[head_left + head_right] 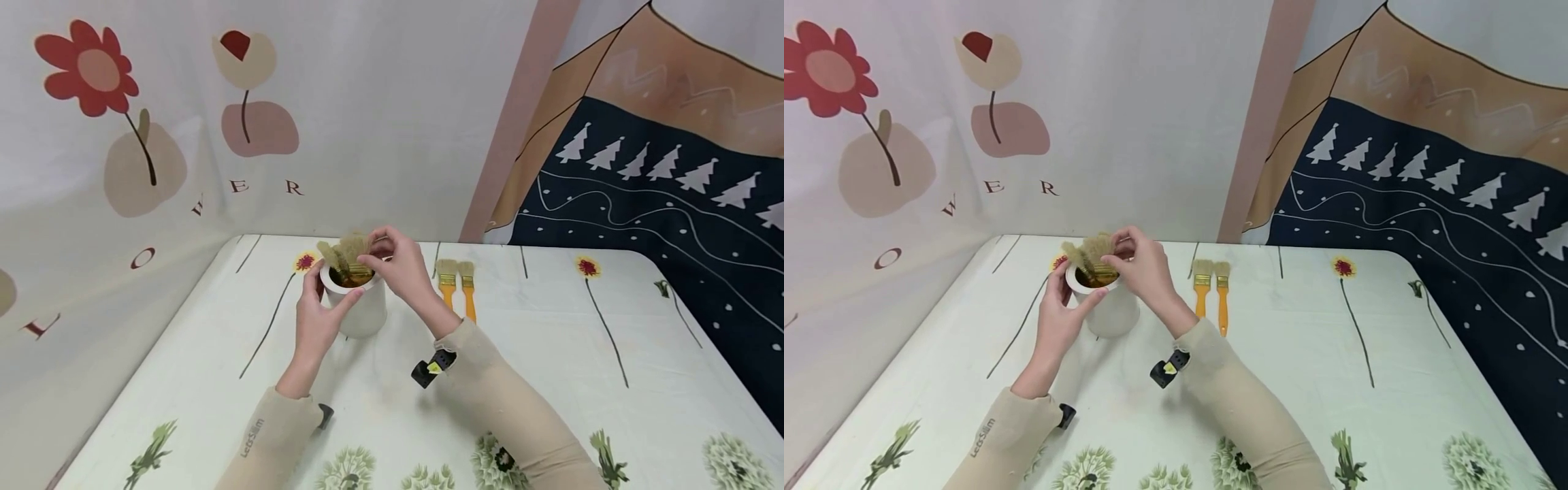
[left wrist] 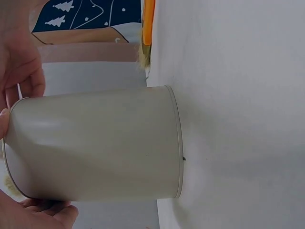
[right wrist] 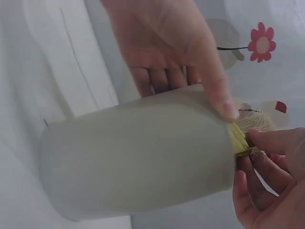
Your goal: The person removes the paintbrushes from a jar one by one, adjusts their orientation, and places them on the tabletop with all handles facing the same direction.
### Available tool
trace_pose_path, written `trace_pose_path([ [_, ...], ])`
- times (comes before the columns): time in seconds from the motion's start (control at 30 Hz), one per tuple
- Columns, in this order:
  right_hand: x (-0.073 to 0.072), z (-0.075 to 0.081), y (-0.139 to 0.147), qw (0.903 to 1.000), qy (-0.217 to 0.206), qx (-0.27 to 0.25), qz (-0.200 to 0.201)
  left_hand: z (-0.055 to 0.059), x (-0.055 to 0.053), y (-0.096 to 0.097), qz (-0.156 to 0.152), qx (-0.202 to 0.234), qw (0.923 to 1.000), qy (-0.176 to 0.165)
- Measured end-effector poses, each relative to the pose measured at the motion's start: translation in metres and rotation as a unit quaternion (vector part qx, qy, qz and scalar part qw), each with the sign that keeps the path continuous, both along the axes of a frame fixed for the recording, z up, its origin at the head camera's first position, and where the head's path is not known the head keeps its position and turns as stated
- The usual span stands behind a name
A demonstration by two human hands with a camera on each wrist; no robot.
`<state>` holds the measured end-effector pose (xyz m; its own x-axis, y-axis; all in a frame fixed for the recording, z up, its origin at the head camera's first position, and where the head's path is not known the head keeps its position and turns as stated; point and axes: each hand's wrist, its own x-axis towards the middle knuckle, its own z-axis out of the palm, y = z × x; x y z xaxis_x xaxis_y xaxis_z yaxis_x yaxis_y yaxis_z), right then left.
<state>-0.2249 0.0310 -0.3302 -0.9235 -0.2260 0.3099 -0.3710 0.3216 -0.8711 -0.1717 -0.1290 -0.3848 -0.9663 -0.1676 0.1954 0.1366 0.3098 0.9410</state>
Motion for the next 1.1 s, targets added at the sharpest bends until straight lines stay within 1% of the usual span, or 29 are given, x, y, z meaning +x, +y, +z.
trace_pose_path([
  [0.13,0.000,0.011,0.009,0.9992,0.021,-0.033,-0.010,-0.001,-0.001,-0.001,0.004,-0.003,1.0000,-0.002],
  [0.27,-0.001,0.017,0.013,0.9986,0.028,-0.041,-0.016,-0.003,-0.001,-0.002,0.009,-0.003,1.0000,-0.003],
  [0.53,-0.002,0.010,0.013,0.9997,0.019,-0.012,-0.002,-0.003,-0.001,-0.001,0.004,0.003,1.0000,0.007],
  [0.67,-0.002,0.007,0.013,0.9997,0.024,-0.008,0.003,-0.001,-0.002,-0.001,0.003,0.001,1.0000,0.003],
  [0.8,-0.002,0.005,0.011,0.9993,0.024,-0.011,0.024,0.002,-0.004,-0.003,-0.002,0.004,1.0000,-0.006],
  [0.9,0.000,0.003,0.009,0.9989,0.021,-0.013,0.041,0.006,-0.004,-0.006,-0.011,0.024,0.9995,-0.015],
  [1.0,0.002,0.002,0.009,0.9985,0.016,-0.018,0.050,0.011,-0.005,-0.007,-0.013,0.038,0.9990,-0.022],
  [1.1,0.003,0.002,0.008,0.9981,0.015,-0.028,0.054,0.016,-0.010,-0.008,-0.009,0.033,0.9990,-0.029],
])
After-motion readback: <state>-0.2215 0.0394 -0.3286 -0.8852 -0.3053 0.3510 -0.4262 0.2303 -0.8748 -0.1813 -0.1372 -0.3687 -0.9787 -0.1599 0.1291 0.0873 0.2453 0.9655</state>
